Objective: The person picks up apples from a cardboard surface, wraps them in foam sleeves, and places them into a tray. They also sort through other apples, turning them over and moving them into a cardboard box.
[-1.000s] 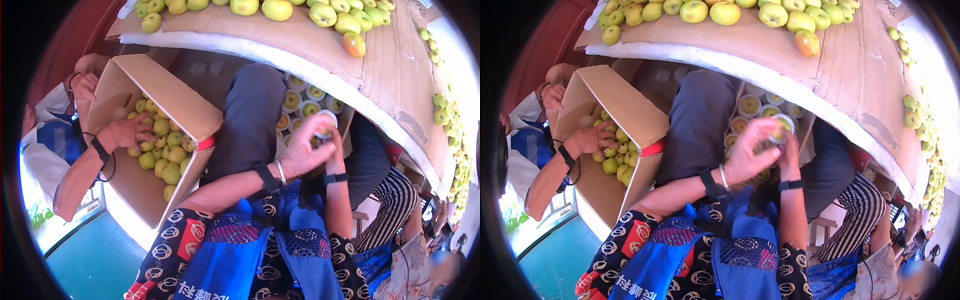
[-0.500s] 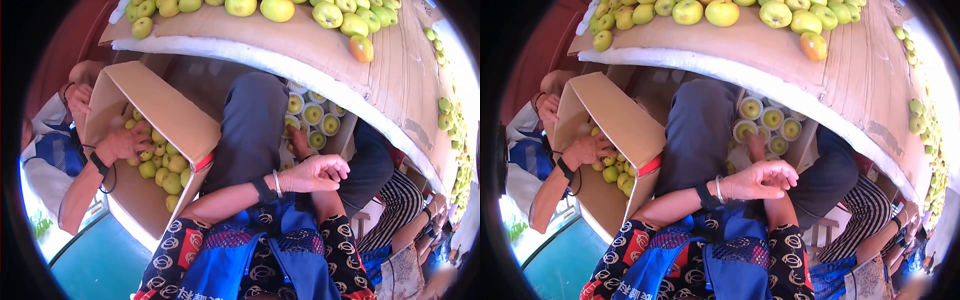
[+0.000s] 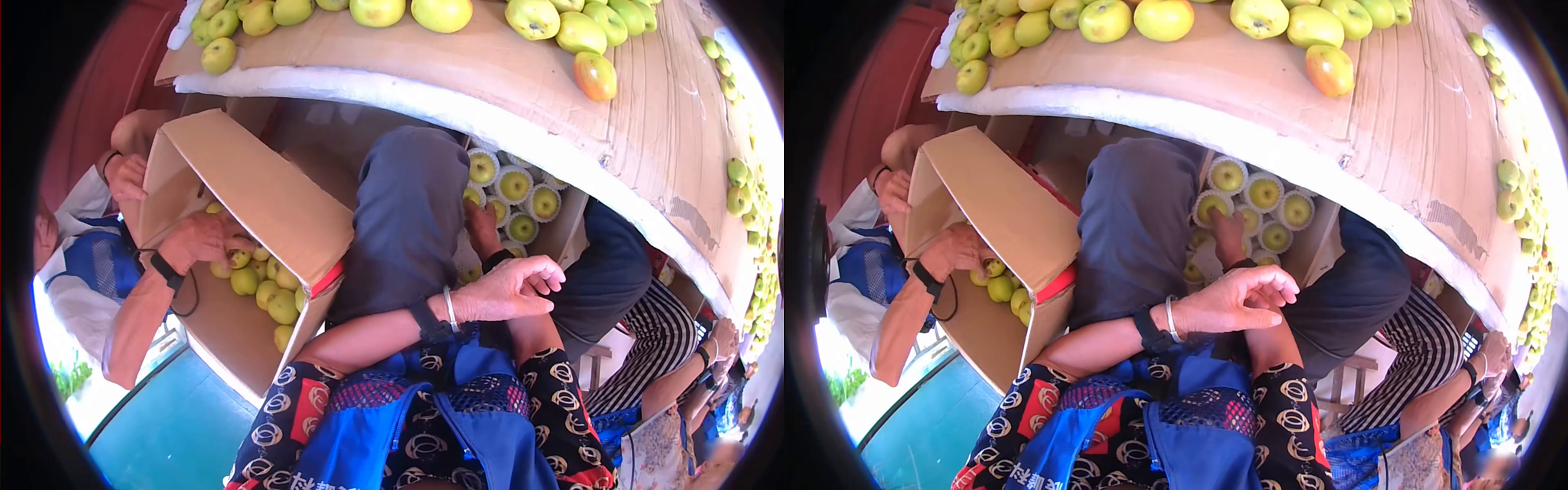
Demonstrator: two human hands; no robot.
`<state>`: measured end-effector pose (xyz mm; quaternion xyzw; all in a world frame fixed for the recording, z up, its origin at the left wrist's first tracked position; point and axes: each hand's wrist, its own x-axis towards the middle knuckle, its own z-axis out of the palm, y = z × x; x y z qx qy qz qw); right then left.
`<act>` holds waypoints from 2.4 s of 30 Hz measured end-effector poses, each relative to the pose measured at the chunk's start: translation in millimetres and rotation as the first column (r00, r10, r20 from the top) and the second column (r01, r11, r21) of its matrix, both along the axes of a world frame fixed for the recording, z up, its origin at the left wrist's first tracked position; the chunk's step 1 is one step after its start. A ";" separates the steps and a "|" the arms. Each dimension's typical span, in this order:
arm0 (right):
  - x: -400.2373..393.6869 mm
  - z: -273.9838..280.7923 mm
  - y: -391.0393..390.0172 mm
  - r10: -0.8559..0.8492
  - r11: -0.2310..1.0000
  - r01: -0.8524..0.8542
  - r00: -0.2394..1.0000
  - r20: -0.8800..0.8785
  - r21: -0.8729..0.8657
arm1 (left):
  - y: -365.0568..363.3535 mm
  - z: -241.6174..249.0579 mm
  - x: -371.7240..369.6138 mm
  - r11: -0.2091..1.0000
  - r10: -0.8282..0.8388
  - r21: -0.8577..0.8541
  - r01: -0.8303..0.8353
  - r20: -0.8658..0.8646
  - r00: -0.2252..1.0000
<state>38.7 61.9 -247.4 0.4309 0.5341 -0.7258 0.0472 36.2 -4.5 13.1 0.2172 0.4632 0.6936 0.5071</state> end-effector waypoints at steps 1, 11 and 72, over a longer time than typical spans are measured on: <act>-1.5 -20.3 0.2 0.008 0.995 -0.010 1.000 0.023 0.102 | 0.0 -0.2 0.3 1.000 0.009 -0.016 -0.009 0.005 1.000; -0.3 -23.3 -1.3 0.028 0.970 -0.051 0.995 0.100 0.236 | -1.0 -3.1 0.0 0.998 0.004 -0.070 0.000 0.054 0.999; 25.3 247.1 41.2 -0.231 0.970 0.122 0.728 -0.645 -0.209 | -21.9 -12.4 -39.9 0.892 0.359 -0.153 -0.425 -0.330 0.873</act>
